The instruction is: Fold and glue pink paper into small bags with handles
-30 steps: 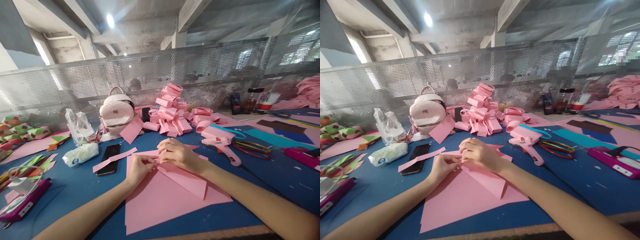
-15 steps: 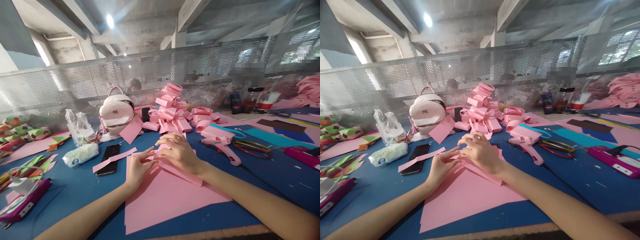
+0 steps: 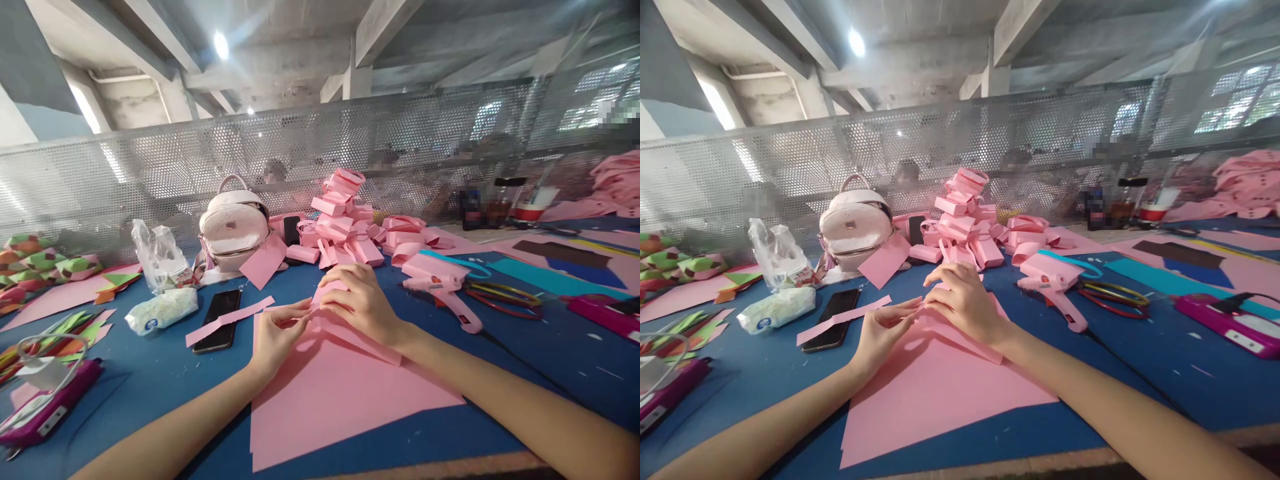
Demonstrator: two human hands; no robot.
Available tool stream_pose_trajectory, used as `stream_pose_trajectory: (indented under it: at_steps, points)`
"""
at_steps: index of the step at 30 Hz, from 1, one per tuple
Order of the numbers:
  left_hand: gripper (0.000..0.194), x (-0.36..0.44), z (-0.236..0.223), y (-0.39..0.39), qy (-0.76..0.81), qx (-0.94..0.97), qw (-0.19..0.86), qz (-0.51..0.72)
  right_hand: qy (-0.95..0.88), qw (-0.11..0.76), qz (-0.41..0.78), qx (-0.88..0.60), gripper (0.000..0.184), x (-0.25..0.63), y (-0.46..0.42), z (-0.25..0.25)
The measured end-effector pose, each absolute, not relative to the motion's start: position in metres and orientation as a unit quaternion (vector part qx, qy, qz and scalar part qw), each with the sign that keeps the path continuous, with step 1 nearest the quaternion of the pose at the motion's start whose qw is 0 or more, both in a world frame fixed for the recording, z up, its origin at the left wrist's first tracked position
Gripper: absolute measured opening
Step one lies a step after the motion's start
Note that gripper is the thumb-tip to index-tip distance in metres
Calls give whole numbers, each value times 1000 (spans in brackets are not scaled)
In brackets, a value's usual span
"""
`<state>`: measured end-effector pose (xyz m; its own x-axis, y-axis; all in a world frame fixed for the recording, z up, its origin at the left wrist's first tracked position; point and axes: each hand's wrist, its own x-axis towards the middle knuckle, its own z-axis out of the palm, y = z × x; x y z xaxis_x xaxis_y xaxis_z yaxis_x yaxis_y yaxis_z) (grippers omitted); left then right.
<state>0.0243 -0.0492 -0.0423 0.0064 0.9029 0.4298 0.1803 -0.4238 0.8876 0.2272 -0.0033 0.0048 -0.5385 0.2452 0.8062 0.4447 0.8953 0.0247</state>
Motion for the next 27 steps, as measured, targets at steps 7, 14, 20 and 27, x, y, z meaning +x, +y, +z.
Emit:
stream_pose_trajectory:
  at_steps: [7,14,20,27]
  points:
    - [12,23,-42,-49,418,677,265,545,-873,436,-110,-190,7,227,-1,5]
    - [17,8,-44,-35,335,780,157,505,-886,413,-96,-187,7,233,6,8]
    - [11,-2,-43,-31,263,855,28,446,-922,354,-41,-154,11,232,5,7]
    - [13,2,-44,-33,268,866,-26,420,-925,351,-12,-144,13,229,3,8]
